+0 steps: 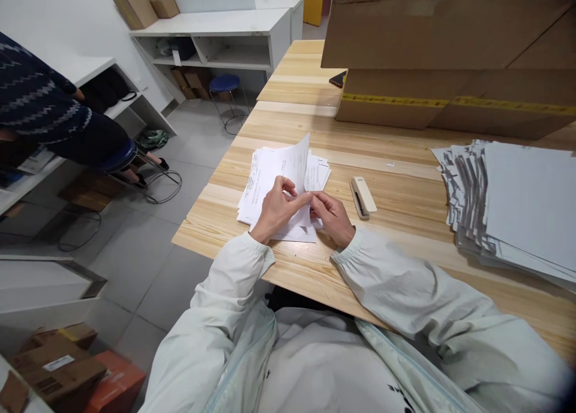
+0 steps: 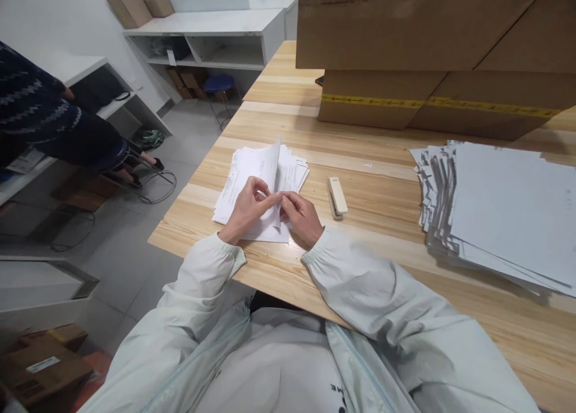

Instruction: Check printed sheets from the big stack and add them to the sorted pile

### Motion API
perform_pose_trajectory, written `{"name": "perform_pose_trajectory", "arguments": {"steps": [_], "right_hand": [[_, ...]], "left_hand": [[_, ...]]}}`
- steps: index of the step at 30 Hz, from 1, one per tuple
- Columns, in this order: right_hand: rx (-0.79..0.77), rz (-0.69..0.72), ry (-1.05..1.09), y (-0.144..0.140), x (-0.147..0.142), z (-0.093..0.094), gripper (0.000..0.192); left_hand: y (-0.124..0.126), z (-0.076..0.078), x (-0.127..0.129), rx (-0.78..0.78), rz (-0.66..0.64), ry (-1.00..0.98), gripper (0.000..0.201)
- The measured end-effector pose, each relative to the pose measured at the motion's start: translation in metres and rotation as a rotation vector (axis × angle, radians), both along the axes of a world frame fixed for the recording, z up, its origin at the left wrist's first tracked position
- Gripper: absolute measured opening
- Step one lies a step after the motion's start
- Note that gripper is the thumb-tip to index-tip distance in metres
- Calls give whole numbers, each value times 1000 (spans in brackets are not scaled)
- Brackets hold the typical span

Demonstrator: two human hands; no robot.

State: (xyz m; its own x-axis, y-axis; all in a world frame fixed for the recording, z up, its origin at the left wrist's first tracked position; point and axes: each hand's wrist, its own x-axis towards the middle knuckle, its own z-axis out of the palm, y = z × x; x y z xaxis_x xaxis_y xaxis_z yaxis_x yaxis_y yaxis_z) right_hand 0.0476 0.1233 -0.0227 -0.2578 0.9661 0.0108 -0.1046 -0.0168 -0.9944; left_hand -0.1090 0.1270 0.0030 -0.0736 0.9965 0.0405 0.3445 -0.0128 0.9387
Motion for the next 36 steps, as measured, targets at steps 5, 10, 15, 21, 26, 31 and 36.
{"name": "perform_pose_trajectory", "arguments": {"steps": [5, 10, 15, 21, 26, 31, 36], "right_hand": [[24, -74, -73, -1, 0, -2, 40], [23, -162, -76, -1, -2, -1, 43], [8, -79, 4, -2, -2, -1, 41], [114, -3, -77, -5, -2, -1, 35], [130, 4, -75, -7, -2, 0, 35], [121, 14, -91, -4, -2, -3, 37], [114, -1, -97, -5, -2, -4, 36]], "left_hand": [[-1, -1, -6, 11, 33, -164, 30], [-6, 2, -16, 78, 128, -171, 53], [-8, 5, -15, 111, 92, 14, 46], [-6, 7, -14, -2, -6, 24, 30], [-6, 11, -15, -25, 21, 76, 38], [-6, 7, -17, -29, 5, 49, 35], [-4, 2, -19, -22, 3, 28, 35]]}}
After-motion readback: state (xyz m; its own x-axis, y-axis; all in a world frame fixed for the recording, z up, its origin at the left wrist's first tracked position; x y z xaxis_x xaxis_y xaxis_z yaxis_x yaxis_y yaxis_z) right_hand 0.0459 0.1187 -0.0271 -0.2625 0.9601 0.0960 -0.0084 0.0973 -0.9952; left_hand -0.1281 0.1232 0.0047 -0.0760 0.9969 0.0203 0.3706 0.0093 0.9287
